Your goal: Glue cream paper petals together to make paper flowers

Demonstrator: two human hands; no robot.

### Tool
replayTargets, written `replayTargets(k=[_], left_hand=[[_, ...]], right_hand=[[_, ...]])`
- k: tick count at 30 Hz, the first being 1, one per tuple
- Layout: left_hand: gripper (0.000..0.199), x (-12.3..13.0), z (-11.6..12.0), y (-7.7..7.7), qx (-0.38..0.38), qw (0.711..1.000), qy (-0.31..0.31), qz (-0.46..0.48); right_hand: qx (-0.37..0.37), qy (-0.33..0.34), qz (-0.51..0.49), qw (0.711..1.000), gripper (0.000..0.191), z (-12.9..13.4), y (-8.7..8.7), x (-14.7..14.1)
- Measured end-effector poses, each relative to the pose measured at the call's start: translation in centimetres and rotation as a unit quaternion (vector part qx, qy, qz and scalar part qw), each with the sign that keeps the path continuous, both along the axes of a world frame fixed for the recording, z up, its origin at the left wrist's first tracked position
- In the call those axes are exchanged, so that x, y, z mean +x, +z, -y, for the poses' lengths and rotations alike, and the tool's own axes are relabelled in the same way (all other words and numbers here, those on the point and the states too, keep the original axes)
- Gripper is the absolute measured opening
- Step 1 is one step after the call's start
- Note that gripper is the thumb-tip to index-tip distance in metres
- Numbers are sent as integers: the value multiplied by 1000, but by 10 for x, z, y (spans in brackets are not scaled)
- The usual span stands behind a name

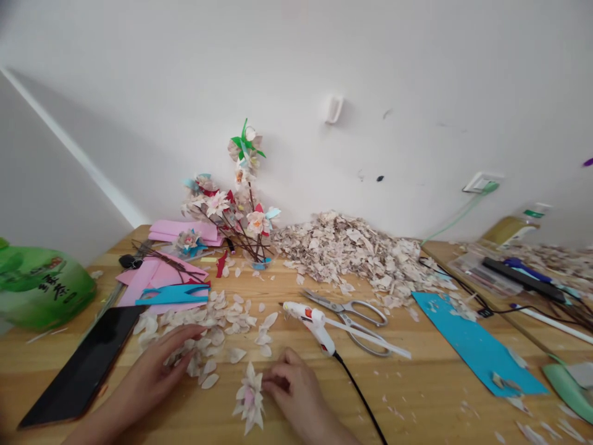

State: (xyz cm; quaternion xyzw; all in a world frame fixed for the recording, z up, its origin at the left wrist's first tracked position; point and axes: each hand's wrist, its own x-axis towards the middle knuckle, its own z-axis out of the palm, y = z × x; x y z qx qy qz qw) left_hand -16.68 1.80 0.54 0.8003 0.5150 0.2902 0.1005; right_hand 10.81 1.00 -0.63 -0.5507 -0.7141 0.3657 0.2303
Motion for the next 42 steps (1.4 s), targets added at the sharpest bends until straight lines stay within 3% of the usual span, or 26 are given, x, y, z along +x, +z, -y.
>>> replayTargets(k=[3,10,15,20,27,32,35,39,42], left_hand=[[31,-2,-2,4,5,1000,10,5],[28,-18,-9,7,21,996,62,58],[32,-33,-11,7,22,984,145,105],[29,-41,-13,8,38,983,147,100],[29,-56,-15,13,41,979,168,109],[27,-61,-12,12,8,988,134,77],[29,-60,-10,13,-23,994,99,48],[30,-63,-7,18,-40,996,70,43],[37,-70,-4,21,-65,989,119,59]], right_hand=[[3,-34,16,999,9,2,-5,-2],[41,-115,72,990,27,6,-7,-3],[60,-124,54,989,43,8,-10,0],[92,-68,22,993,39,7,-11,4],[133,-36,92,986,50,4,-7,8],[236,81,147,957,30,3,3,17],[280,133,190,932,34,0,13,18],[305,136,209,919,38,-6,20,16],[310,107,170,929,37,-9,22,14]])
